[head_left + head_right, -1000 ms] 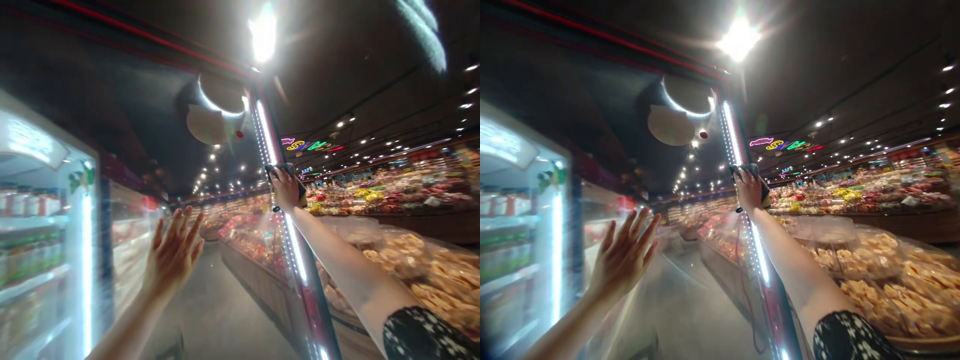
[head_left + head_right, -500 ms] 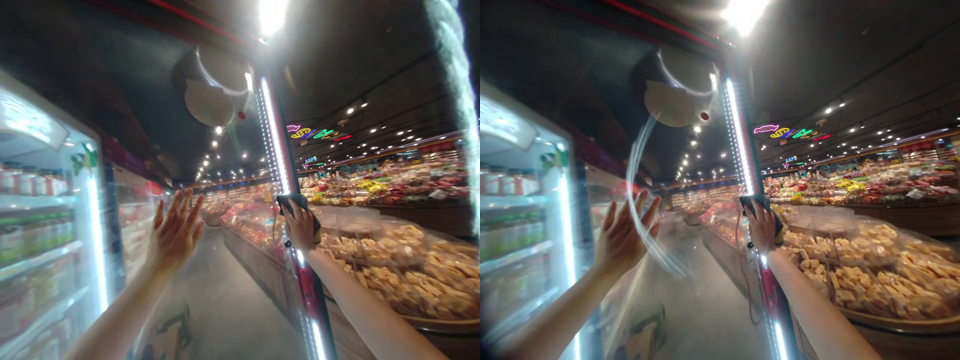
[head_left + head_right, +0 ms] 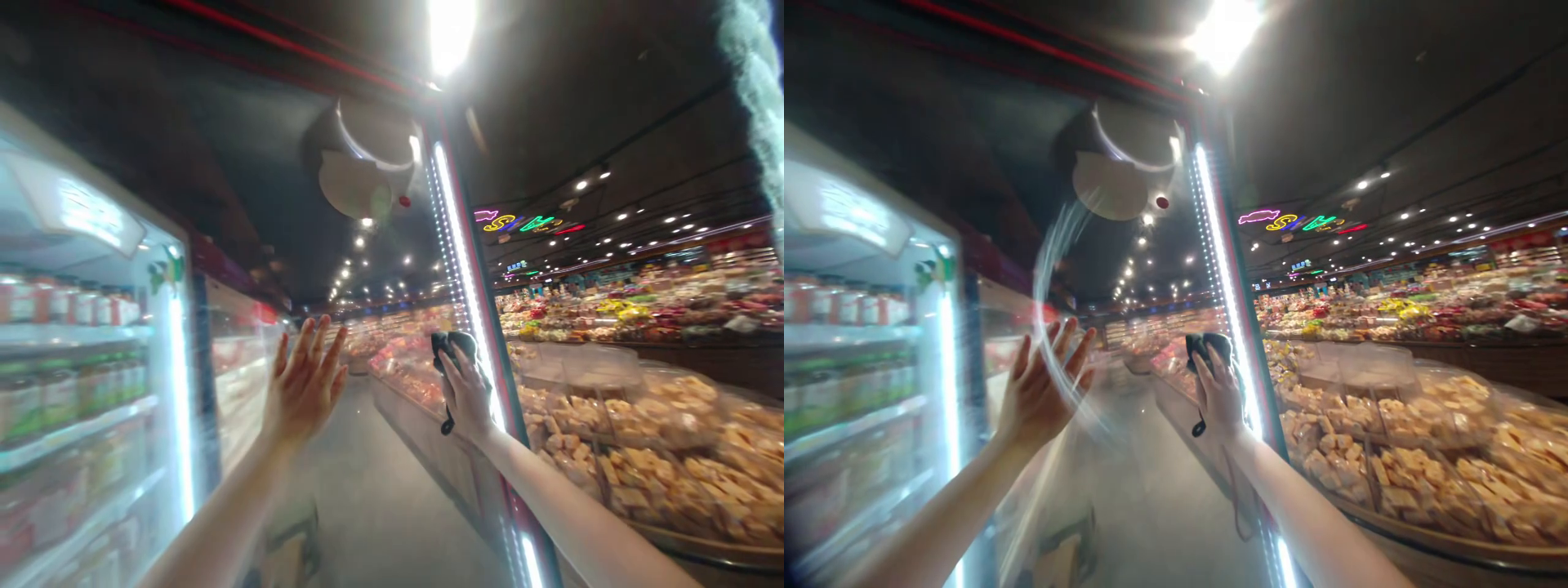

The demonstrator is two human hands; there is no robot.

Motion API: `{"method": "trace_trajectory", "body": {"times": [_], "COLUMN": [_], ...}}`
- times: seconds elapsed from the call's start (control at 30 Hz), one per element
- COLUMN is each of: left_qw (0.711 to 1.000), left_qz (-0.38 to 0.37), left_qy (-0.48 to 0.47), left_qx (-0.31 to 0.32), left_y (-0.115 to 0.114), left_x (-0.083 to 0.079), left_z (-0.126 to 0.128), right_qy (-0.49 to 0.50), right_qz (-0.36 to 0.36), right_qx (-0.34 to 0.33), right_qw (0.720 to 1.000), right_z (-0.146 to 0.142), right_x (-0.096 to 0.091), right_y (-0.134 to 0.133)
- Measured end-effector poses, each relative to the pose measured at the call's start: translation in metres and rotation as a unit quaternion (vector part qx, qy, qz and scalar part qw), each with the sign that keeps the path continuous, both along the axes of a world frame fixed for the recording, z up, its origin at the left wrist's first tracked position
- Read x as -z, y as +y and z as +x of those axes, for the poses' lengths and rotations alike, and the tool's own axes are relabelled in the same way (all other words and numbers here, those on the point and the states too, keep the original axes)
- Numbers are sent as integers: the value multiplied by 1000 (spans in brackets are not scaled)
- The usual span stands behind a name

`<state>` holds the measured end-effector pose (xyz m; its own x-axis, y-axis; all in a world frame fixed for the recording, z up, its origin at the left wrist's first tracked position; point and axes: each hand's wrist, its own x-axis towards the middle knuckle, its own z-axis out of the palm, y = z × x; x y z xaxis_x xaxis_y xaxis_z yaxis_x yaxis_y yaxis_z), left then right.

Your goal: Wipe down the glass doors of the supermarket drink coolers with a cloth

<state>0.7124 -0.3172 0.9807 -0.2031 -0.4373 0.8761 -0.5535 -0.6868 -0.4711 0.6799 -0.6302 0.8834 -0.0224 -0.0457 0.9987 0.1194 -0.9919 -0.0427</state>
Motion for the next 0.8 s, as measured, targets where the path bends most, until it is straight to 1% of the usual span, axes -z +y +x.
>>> {"method": "trace_trajectory", "body": {"times": [0.03,0.07,0.17,0.2,0.23,0.27,0.33,0.4,0.43,0.47,0.53,0.6,0.63,0.67,0.7,0.73,0.8], "left_qw": [1000,1000,1000,1000,1000,1000,1000,1000,1000,1000,999,999,999,999,999,999,999], "left_qz": [1,1,-7,-8,-8,-6,-3,-3,-3,-2,1,1,0,0,-1,0,1], "left_qy": [-2,-6,-15,-15,-14,-11,-7,-1,1,3,6,5,4,2,0,-2,-4], "left_qx": [1,2,-2,-2,-1,-1,-3,-12,-17,-23,-33,-39,-40,-40,-40,-41,-41], "left_y": [0,0,0,0,0,0,0,0,0,0,0,0,-1,-1,-1,-1,-1], "left_x": [0,0,0,0,0,0,1,2,3,3,4,4,4,4,5,5,6], "left_z": [0,-1,-4,-4,-5,-5,-3,-1,0,1,3,3,3,2,2,1,1], "right_qy": [4,1,-36,-42,-38,-26,15,53,58,50,2,-42,-47,-37,-17,8,49], "right_qz": [-3,5,61,70,63,39,-48,-132,-147,-137,-62,12,19,3,-30,-74,-159], "right_qx": [-4,-10,-23,-22,-23,-27,-36,-40,-39,-39,-41,-44,-47,-51,-56,-62,-69], "right_qw": [1000,1000,997,996,997,999,998,989,987,989,997,998,998,998,998,995,984], "right_z": [-1,0,4,6,6,5,-2,-11,-14,-15,-12,-4,-1,1,1,-1,-7], "right_x": [-2,-10,-54,-65,-70,-69,-53,-33,-29,-29,-43,-62,-68,-69,-65,-57,-35], "right_y": [-1,-2,7,12,18,23,25,17,11,7,6,20,30,41,49,55,54]}}
